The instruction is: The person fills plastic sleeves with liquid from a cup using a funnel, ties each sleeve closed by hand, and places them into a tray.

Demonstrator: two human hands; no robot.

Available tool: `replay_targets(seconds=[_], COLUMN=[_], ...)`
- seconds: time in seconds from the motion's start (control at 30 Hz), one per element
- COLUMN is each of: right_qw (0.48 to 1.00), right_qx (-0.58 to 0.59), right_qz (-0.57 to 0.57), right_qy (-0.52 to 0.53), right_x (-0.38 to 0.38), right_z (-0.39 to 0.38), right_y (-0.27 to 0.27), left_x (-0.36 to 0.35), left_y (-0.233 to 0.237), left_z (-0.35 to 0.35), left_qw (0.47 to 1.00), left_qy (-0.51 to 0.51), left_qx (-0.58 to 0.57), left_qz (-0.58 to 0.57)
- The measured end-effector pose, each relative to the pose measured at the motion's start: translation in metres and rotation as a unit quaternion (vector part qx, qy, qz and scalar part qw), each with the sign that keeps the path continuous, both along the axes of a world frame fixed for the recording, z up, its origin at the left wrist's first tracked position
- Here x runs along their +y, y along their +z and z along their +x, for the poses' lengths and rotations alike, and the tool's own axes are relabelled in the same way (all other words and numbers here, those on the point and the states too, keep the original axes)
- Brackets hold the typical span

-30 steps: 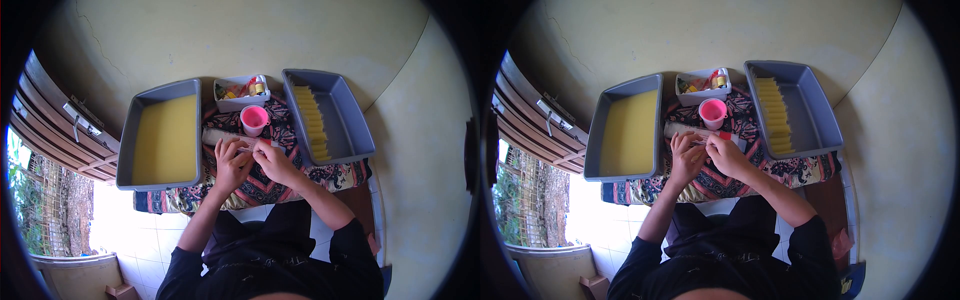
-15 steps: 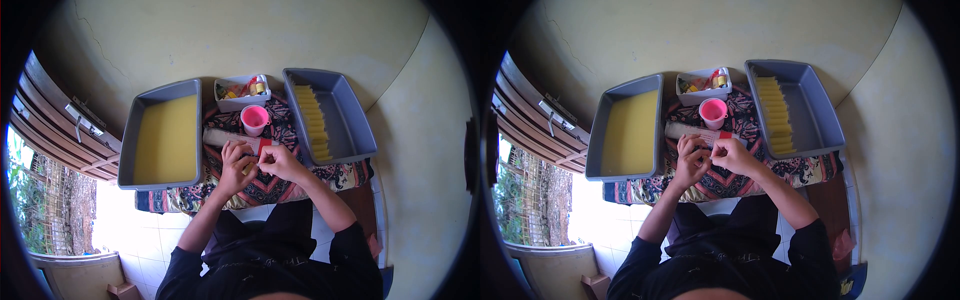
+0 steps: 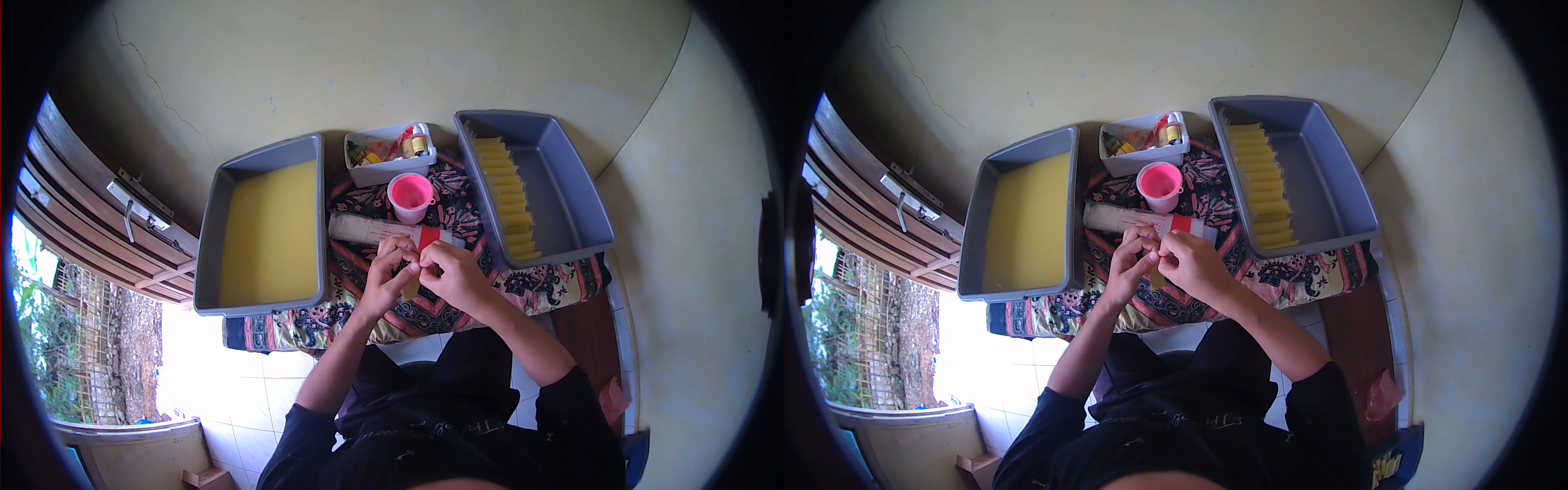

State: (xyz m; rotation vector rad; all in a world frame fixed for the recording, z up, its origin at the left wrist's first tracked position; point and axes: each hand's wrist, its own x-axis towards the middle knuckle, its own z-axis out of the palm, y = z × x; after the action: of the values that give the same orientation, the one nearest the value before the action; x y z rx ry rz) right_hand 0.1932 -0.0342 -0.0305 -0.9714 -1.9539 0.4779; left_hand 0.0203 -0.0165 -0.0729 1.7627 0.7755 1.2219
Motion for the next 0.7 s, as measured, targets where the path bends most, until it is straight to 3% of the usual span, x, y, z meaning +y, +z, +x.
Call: replay_targets(seconds=[0.1,0.2,0.3,0.37,0.5,0.7], right_qw=[0.999,0.998,0.989,0.926,0.948,0.99], right_qx=[0.014,0.052,0.08,0.203,0.145,0.079], right_qz=[0.038,-0.027,-0.115,-0.292,-0.269,-0.111], right_qy=[-0.009,0.025,0.05,0.124,0.091,0.024], right_x=[-0.001,-0.001,-0.001,-0.001,-0.001,0.002], right_z=[-0.001,0.005,0.011,0.015,0.013,0.004], right_y=[-0.005,-0.009,-0.012,-0.013,-0.007,0.002], left_x=[-0.001,-0.005,-0.01,-0.012,-0.014,-0.015], left_y=[0.0,0.006,0.014,0.017,0.02,0.021], left_z=[-0.001,-0.003,-0.003,-0.003,-0.002,0.004], left_qw=[1.0,0.999,0.996,0.994,0.983,0.978], left_qy=[0.003,0.007,0.023,0.032,0.088,0.119], left_qx=[0.017,0.052,0.08,0.088,0.127,0.125], left_qz=[-0.007,-0.002,0.029,0.048,0.096,0.115])
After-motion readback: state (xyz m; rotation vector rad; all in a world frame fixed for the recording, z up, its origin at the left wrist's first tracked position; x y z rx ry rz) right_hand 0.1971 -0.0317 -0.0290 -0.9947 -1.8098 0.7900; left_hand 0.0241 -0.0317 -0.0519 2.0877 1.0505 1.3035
